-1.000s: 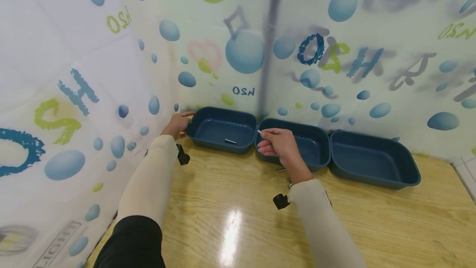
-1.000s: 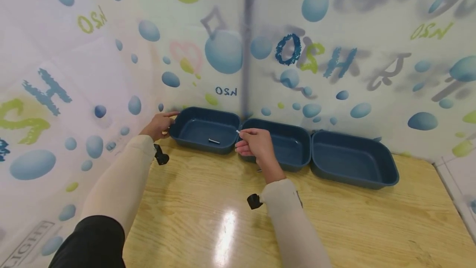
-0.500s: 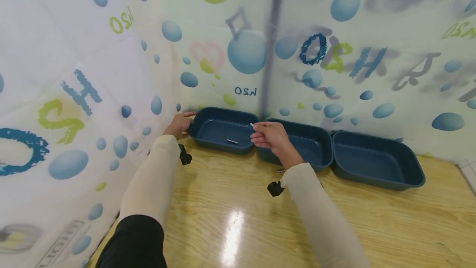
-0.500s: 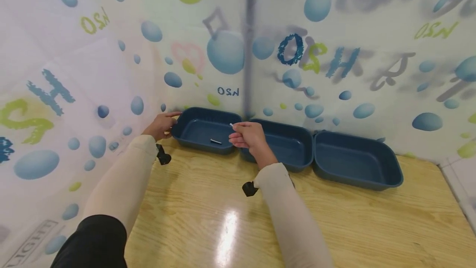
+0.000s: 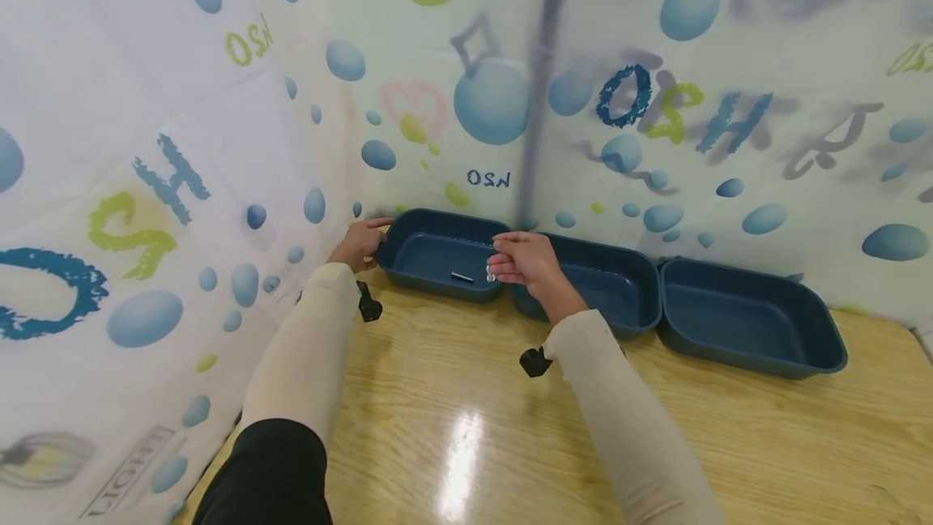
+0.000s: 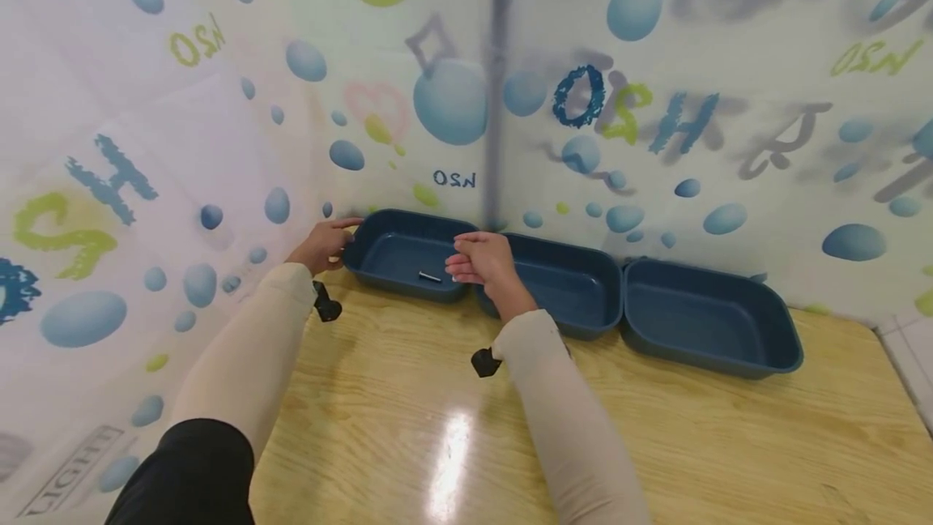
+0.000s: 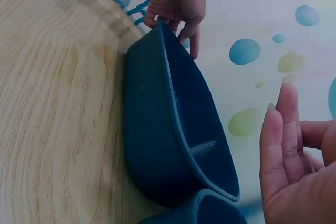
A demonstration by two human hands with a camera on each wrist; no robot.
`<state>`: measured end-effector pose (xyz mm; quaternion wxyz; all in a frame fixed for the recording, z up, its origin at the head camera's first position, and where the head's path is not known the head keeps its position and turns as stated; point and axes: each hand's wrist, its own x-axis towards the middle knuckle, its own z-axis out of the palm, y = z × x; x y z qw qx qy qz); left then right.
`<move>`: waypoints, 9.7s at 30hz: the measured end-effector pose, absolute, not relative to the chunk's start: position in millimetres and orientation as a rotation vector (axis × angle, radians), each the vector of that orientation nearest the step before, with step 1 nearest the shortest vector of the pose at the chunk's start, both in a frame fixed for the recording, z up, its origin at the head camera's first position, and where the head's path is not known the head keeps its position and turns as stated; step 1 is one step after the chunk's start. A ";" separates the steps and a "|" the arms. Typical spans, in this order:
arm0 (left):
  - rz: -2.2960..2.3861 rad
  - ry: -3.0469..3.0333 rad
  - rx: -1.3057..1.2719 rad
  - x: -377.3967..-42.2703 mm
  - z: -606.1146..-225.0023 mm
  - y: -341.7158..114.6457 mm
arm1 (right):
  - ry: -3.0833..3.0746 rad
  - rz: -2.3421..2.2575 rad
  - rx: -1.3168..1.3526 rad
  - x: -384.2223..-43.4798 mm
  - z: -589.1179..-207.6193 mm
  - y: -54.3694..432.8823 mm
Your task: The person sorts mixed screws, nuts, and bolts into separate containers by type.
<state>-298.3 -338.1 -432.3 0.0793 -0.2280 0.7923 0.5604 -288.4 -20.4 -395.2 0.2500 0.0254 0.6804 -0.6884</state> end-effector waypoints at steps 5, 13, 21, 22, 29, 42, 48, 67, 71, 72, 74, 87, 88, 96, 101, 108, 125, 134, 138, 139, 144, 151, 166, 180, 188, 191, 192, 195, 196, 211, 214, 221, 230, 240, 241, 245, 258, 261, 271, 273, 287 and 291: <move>1.682 2.386 -0.691 -298.6 -429.0 -334.7 | 1.876 -1.873 0.059 -289.7 -391.0 -16.8; 1.619 2.367 -0.715 -297.7 -430.9 -335.5 | 1.893 -1.833 0.057 -287.8 -386.2 -8.9; 1.582 2.434 -0.692 -299.3 -429.8 -333.9 | 1.898 -1.845 0.049 -282.8 -377.3 -0.3; 1.572 2.445 -0.684 -299.1 -429.9 -334.1 | 1.895 -1.845 0.051 -282.5 -376.9 0.6; 1.526 2.472 -0.650 -296.7 -429.9 -333.8 | 1.884 -1.852 0.061 -283.5 -377.9 7.5; 1.531 2.495 -0.605 -299.6 -428.9 -334.5 | 1.914 -1.837 0.045 -277.8 -379.6 25.5; 1.540 2.475 -0.614 -299.8 -431.8 -336.8 | 1.934 -1.825 0.042 -264.1 -387.2 41.5; 1.563 2.472 -0.661 -299.1 -428.2 -333.5 | 1.981 -1.804 0.021 -234.5 -405.2 68.2; 1.556 2.475 -0.632 -299.8 -429.4 -334.2 | 1.950 -1.813 0.065 -226.0 -425.5 72.4; 1.557 2.475 -0.629 -299.7 -430.0 -334.5 | 1.942 -1.811 0.074 -223.7 -429.9 73.3; 1.552 2.474 -0.616 -299.2 -430.2 -335.0 | 1.929 -1.809 0.090 -219.9 -438.2 73.9; 1.529 2.514 -0.599 -297.9 -431.6 -336.6 | 1.965 -1.751 0.146 -209.8 -469.7 77.2; 1.526 2.515 -0.600 -298.3 -431.9 -336.5 | 1.980 -1.740 0.153 -210.2 -471.5 78.0; 1.547 2.503 -0.606 -298.5 -431.4 -336.2 | 2.086 -1.611 0.177 -215.5 -479.1 79.3; 1.563 2.473 -0.637 -299.7 -432.3 -335.8 | 2.120 -1.548 0.212 -216.9 -484.8 79.3; 1.571 2.470 -0.632 -299.9 -432.4 -335.2 | 2.197 -1.480 0.244 -215.7 -489.2 79.0; 1.565 2.479 -0.640 -297.9 -433.7 -334.6 | 2.248 -1.456 0.248 -211.9 -488.5 77.8; 1.555 2.476 -0.621 -297.0 -431.8 -334.9 | 2.198 -1.457 0.197 -213.6 -473.4 71.9; 1.569 2.475 -0.616 -297.9 -432.1 -335.9 | 2.174 -1.490 0.132 -218.8 -458.1 65.7; 1.572 2.475 -0.620 -298.3 -432.3 -336.4 | 2.167 -1.500 0.117 -220.4 -453.9 63.8; 1.582 2.475 -0.621 -299.5 -433.9 -338.0 | 2.133 -1.562 0.081 -228.2 -430.3 53.7; 1.586 2.478 -0.606 -300.9 -438.5 -340.7 | 2.097 -1.653 0.025 -245.0 -396.5 42.7; 1.558 2.484 -0.600 -299.5 -435.7 -337.5 | 1.976 -1.717 0.002 -277.8 -386.9 7.5; 1.577 2.473 -0.627 -296.7 -435.1 -337.8 | 2.015 -1.747 -0.049 -280.8 -386.5 -19.9; 1.569 2.477 -0.613 -297.8 -433.9 -337.1 | 2.054 -1.753 -0.026 -277.4 -380.6 -9.1; 1.561 2.492 -0.607 -297.9 -434.2 -337.9 | 2.062 -1.746 -0.014 -277.4 -380.3 -3.5; 1.553 2.500 -0.601 -297.7 -434.3 -338.0 | 2.062 -1.745 -0.010 -277.3 -380.3 -2.0; 1.544 2.513 -0.600 -297.0 -434.7 -338.1 | 2.057 -1.750 -0.002 -276.5 -380.4 1.9; 1.541 2.513 -0.599 -296.8 -435.1 -337.9 | 2.053 -1.755 -0.001 -275.8 -380.9 3.2; 1.552 2.471 -0.658 -293.6 -427.4 -333.4 | 2.039 -1.789 -0.016 -273.2 -377.2 26.3; 1.532 2.473 -0.664 -292.6 -426.6 -332.0 | 2.014 -1.797 -0.005 -272.5 -377.8 30.3; 1.484 2.476 -0.608 -294.1 -429.3 -332.4 | 2.015 -1.801 0.027 -271.4 -376.8 41.0; 1.485 2.536 -0.593 -296.0 -425.4 -335.9 | 2.003 -1.860 0.006 -271.9 -363.6 53.0; 1.610 2.734 -0.695 -299.4 -414.6 -314.3 | 2.022 -1.879 -0.042 -260.8 -350.9 73.7; 1.636 2.751 -0.685 -300.8 -412.4 -310.1 | 2.023 -1.878 -0.044 -259.5 -349.8 76.1; 1.609 2.834 -0.596 -313.5 -409.2 -287.3 | 2.030 -1.875 -0.075 -252.6 -347.4 88.7; 1.373 2.723 -0.160 -324.5 -404.4 -178.8 | 2.046 -1.873 -0.083 -226.9 -361.2 113.4; 1.410 2.588 -0.147 -324.0 -406.6 -158.9 | 2.034 -1.871 -0.067 -221.1 -370.7 118.4; 1.298 2.536 -0.153 -306.3 -418.4 -133.5 | 1.957 -1.822 0.097 -203.8 -423.9 135.4; 1.268 2.553 -0.162 -305.1 -419.9 -133.4 | 1.939 -1.819 0.129 -203.2 -435.3 137.6; 1.164 2.523 -0.171 -309.4 -428.3 -132.3 | 1.995 -1.744 0.223 -199.8 -481.8 144.8; 1.192 2.503 -0.167 -309.2 -429.2 -132.7 | 2.036 -1.712 0.253 -198.8 -491.7 144.2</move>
